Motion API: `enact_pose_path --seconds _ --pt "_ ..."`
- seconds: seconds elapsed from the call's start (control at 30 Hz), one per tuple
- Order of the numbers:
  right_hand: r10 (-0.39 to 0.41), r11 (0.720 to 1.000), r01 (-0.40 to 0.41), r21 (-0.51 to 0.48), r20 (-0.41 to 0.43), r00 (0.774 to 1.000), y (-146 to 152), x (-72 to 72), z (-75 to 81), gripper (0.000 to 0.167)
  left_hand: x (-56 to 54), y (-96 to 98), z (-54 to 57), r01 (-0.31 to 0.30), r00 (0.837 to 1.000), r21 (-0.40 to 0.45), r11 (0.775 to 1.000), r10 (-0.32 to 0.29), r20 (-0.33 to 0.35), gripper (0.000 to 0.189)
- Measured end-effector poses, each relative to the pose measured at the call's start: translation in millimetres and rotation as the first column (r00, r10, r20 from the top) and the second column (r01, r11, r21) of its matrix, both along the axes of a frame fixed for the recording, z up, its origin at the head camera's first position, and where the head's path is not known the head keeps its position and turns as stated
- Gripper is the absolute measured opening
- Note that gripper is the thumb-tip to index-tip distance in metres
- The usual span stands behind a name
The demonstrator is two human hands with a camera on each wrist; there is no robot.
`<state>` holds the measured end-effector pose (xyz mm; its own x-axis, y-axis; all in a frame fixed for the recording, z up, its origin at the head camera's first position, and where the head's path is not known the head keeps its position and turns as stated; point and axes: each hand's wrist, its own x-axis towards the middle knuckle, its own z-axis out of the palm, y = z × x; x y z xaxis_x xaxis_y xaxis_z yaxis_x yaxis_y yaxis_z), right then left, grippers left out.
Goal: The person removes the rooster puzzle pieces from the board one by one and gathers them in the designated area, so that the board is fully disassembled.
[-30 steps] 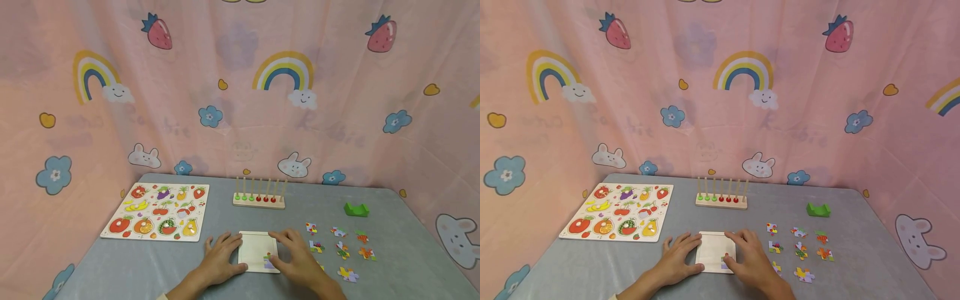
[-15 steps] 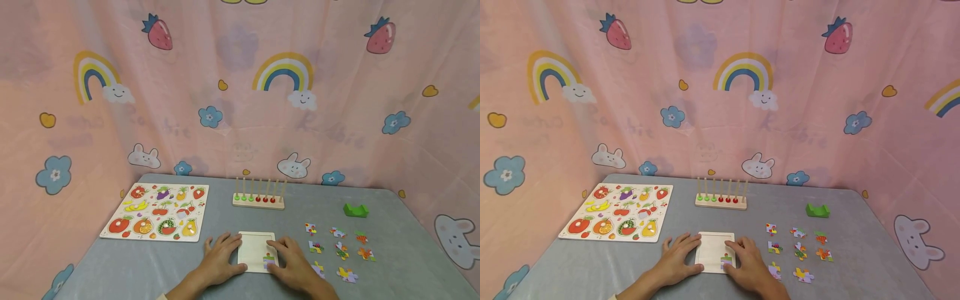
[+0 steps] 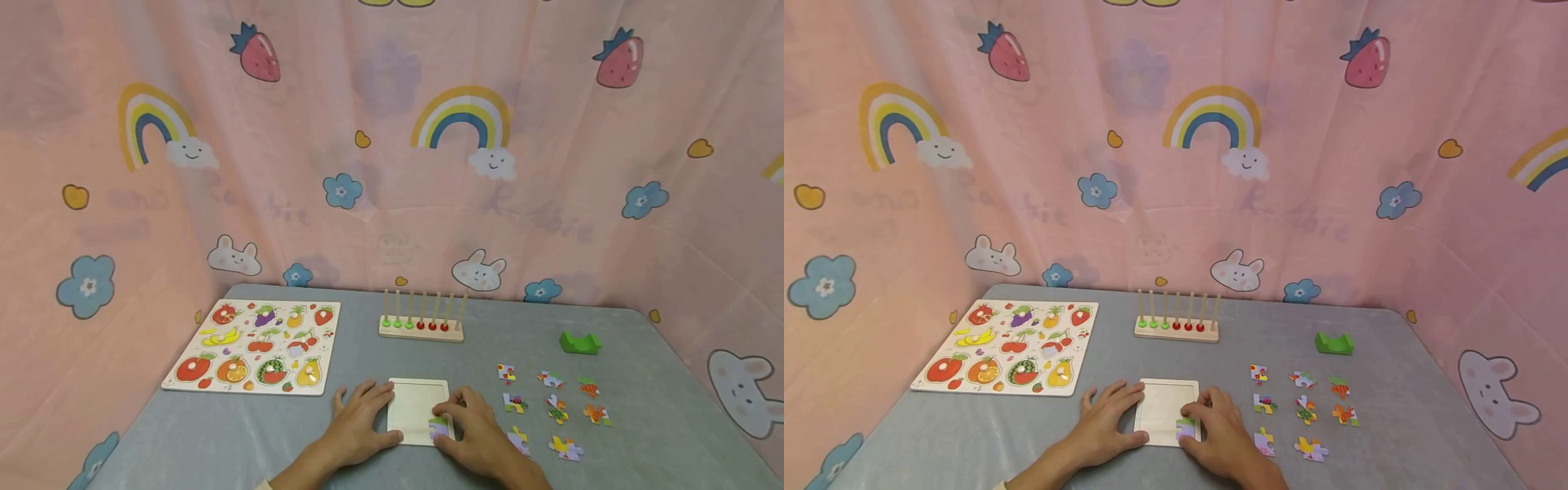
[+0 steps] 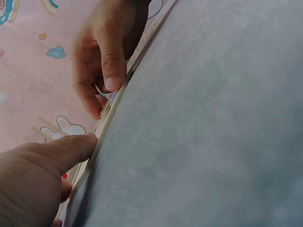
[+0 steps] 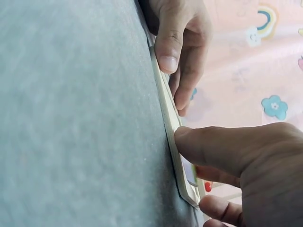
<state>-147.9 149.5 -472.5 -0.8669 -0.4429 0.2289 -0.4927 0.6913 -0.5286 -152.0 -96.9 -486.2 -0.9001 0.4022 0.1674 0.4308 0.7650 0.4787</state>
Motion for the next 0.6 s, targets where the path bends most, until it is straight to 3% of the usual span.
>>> enact_pose_path --seconds 0.27,0.6 --pt "0.111 0.993 -0.114 -0.029 -0.091 0.990 3.3 -0.2 -0.5 0.035 -0.5 0.0 0.2 0.000 1.000 0.000 1.000 0.000 0.006 0.065" --pt "0.126 0.992 -0.126 0.008 -0.011 0.992 5.1 -1.4 4.0 0.038 -1.6 -0.3 -1.1 -0.001 1.000 0.000 1.000 0.001 0.005 0.066"
